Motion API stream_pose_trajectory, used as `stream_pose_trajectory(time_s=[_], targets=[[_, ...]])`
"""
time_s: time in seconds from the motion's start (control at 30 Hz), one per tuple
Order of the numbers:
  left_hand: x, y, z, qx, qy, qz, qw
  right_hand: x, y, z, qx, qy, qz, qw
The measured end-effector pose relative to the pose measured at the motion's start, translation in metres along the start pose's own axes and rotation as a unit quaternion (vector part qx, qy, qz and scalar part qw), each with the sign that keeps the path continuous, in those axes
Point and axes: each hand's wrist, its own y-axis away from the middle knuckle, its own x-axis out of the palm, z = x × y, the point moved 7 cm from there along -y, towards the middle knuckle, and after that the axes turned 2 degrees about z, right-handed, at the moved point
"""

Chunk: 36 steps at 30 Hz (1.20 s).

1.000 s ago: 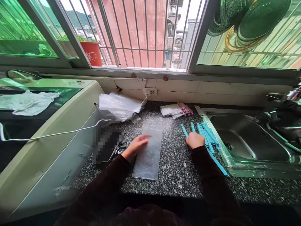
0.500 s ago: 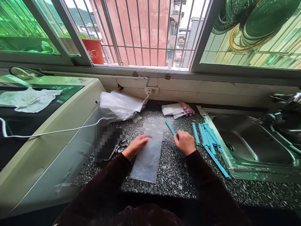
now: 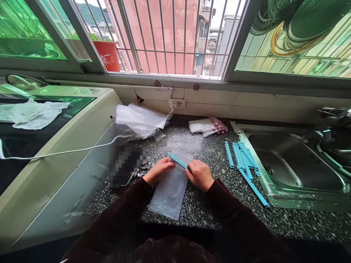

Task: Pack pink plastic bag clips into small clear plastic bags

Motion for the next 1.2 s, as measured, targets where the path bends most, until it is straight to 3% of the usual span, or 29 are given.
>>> stream_pose_trajectory(time_s=[0.27,0.47,0.63,0.87,1.03,1.2], targets=[[0.008,0.005,-0.01,0.035,-0.005,0.04,0.999,0.002,0.0,0.003,-0.029,0.023,0.018,0.999],[0.0,0.004,-0.006,0.04,-0.007,-0.012,0.999,-0.001,-0.001,0.003,-0.026,0.011,0.008,1.0],[0.002,0.003,-0.002,0.035,-0.011,-0.017,0.999,-0.006,-0.002,0.007,-0.032,-0.022,-0.026,0.999],[0.011,0.007,-0.007,0.053,0.004,0.034,0.998,-0.012,0.001,0.01,-0.052,-0.051,-0.076,0.994],[0.014,0.007,-0.001,0.009,0.013,0.075,0.997,-0.017,0.003,0.006,-0.055,-0.073,-0.121,0.988],[0.017,0.012,-0.007,0.014,0.008,0.092,0.996,-0.016,0.003,0.008,-0.068,-0.065,-0.123,0.988]])
